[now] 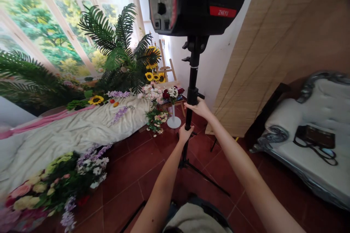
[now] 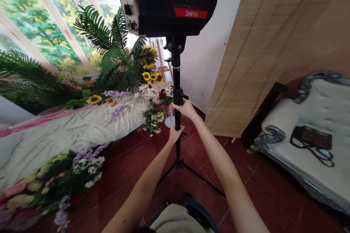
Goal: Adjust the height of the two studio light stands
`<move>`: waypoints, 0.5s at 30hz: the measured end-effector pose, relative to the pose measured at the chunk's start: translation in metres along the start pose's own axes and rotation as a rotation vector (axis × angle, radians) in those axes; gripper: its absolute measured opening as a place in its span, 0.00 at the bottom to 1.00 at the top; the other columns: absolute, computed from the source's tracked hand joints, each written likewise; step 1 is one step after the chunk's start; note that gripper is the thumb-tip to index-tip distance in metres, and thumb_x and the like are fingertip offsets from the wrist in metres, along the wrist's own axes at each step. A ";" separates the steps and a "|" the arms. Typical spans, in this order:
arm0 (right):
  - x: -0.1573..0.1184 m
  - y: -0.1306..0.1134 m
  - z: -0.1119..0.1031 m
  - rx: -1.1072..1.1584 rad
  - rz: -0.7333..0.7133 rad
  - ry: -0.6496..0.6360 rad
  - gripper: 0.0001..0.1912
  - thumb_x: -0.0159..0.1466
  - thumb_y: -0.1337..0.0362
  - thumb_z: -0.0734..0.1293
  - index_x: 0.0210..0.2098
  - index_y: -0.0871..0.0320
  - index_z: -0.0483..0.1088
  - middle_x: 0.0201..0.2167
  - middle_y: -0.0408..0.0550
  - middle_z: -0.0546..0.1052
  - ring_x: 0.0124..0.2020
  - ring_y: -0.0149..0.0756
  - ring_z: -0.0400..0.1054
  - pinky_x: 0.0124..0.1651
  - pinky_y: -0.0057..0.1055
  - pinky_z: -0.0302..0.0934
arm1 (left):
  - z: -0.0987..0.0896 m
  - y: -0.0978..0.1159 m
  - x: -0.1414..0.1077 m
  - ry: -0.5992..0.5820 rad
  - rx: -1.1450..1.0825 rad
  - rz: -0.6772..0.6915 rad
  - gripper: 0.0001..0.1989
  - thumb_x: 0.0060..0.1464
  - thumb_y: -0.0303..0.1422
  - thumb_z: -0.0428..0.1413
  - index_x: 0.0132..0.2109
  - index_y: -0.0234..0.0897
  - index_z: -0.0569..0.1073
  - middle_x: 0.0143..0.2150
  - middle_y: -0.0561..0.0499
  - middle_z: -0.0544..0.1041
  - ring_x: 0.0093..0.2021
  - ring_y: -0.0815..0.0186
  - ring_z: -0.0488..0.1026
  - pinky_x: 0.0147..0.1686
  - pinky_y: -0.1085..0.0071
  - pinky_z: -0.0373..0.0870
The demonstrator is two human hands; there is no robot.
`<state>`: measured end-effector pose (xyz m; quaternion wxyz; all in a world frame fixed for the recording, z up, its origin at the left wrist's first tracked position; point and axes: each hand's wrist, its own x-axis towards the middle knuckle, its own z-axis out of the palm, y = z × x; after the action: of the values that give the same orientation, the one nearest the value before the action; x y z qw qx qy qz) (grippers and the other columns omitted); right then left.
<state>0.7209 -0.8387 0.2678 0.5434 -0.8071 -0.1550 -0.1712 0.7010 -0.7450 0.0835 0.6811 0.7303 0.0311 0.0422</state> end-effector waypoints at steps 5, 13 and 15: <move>-0.009 0.020 0.006 0.020 0.046 -0.040 0.17 0.51 0.52 0.69 0.28 0.62 0.70 0.26 0.49 0.76 0.28 0.36 0.70 0.33 0.32 0.65 | -0.003 -0.005 0.002 -0.021 0.049 0.094 0.15 0.40 0.41 0.61 0.32 0.33 0.73 0.25 0.52 0.74 0.27 0.67 0.73 0.29 0.73 0.70; -0.052 0.067 0.046 -0.004 0.134 0.159 0.17 0.49 0.52 0.68 0.30 0.60 0.68 0.24 0.46 0.74 0.25 0.35 0.67 0.27 0.30 0.62 | -0.007 -0.012 0.006 -0.080 0.121 0.188 0.13 0.42 0.37 0.59 0.34 0.32 0.73 0.27 0.51 0.75 0.29 0.66 0.73 0.32 0.72 0.70; -0.062 0.077 0.051 0.031 0.160 0.158 0.17 0.49 0.53 0.68 0.32 0.60 0.68 0.25 0.46 0.75 0.26 0.35 0.68 0.28 0.30 0.62 | -0.006 -0.010 0.006 -0.073 0.129 0.181 0.12 0.40 0.34 0.59 0.33 0.32 0.74 0.26 0.51 0.75 0.29 0.65 0.73 0.31 0.72 0.69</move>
<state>0.7044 -0.8228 0.1590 0.5781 -0.7924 -0.0494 -0.1881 0.7068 -0.7378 0.0737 0.6266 0.7736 -0.0569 0.0748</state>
